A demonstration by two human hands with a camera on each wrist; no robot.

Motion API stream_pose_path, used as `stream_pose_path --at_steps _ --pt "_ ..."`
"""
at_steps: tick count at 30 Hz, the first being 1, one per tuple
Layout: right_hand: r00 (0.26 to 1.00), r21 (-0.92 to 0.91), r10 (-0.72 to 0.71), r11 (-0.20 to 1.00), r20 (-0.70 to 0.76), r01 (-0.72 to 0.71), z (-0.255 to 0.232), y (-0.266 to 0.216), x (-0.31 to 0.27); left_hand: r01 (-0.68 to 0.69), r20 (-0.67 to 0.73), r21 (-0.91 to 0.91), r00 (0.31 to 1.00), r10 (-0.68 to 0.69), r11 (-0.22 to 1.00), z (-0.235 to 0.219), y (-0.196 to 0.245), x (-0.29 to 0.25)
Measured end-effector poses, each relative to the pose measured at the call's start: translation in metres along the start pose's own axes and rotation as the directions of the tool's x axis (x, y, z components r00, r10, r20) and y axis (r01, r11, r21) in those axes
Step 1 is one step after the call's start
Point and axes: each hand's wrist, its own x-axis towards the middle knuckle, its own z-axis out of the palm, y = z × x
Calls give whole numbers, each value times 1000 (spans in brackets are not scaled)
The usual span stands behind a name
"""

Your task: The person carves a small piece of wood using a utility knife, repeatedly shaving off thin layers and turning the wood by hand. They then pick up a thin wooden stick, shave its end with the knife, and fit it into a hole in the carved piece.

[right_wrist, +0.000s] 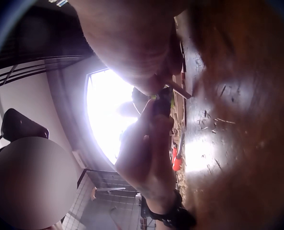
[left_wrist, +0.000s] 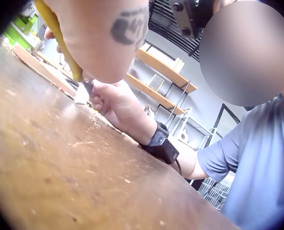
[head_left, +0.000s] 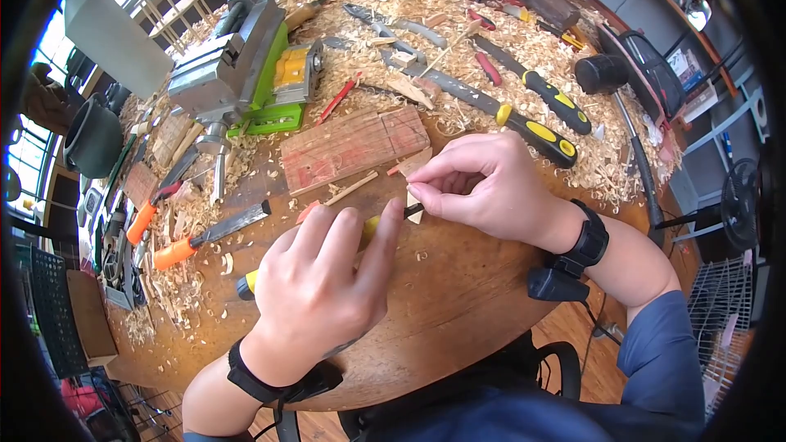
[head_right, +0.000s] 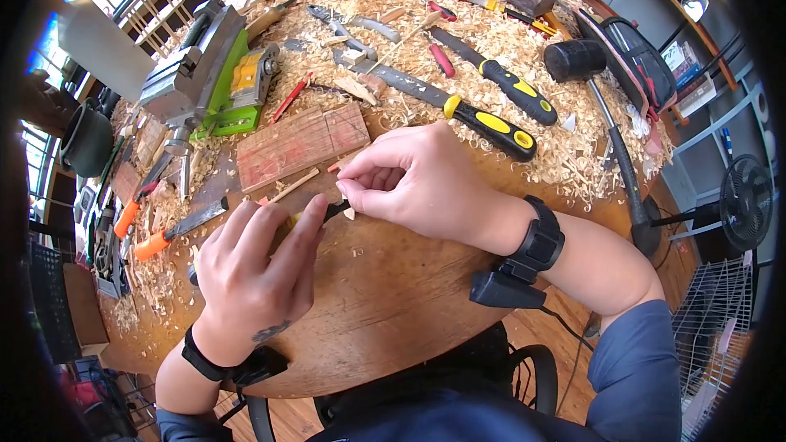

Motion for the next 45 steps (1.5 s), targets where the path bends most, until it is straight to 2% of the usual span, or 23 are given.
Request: stream_pose_path --at_steps 3,5,12,17,18,20,22,24,26,27,29,32,33,34,36,38,45 --pt "1000 5 19 1000 7 -19 0 -2 0 -27 0 31 1000 27 999 -1 2 0" --pt "1000 19 11 1000 13 -11 0 -2 -1 30 91 -32 995 -27 999 -7 5 1" --pt "1000 -5 -17 1000 -8 17 0 0 0 15 92 -57 996 -10 998 -3 3 -2" --pt "999 -58 -42 997 27 43 -3 3 3 98 106 -108 991 -86 989 -4 -2 -3" --pt "998 -55 -40 998 45 42 -4 3 3 99 106 -109 991 -87 989 -2 -4 -3" --pt "997 -49 -37 998 66 41 -4 7 5 84 16 -114 996 -83 990 5 -10 -4" --pt "974 -109 -216 969 74 223 -3 16 8 81 4 -139 997 -82 987 10 -14 -5" --pt "974 -101 -211 970 87 219 -2 17 8 79 -9 -163 997 -81 983 9 -15 -6" --pt "974 -92 -205 973 100 214 -2 15 7 148 101 -208 986 -129 967 4 -13 -7" --pt "981 -84 -158 982 115 168 -4 11 7 150 100 -208 986 -132 967 7 -15 -8" --pt "985 -77 -112 989 131 123 -6 9 7 96 -22 -252 994 -105 963 17 -21 -9" --pt "980 -25 -112 993 165 117 -8 9 9 98 -54 -255 992 -115 962 18 -25 -9" --pt "973 -32 -153 986 174 161 -8 10 9 98 -54 -255 992 -115 962 16 -25 -9" --pt "964 -39 -194 978 183 204 -8 10 9 119 -16 -282 992 -129 952 12 -24 -8" --pt "962 -7 -178 983 206 184 -10 10 10 141 23 -308 990 -141 941 13 -24 -8" --pt "960 25 -164 986 227 162 -11 10 10 41 -90 -276 994 -68 960 21 -29 -9" --pt "958 102 -158 985 240 137 -12 14 11 24 -108 -271 993 -55 962 23 -31 -7"
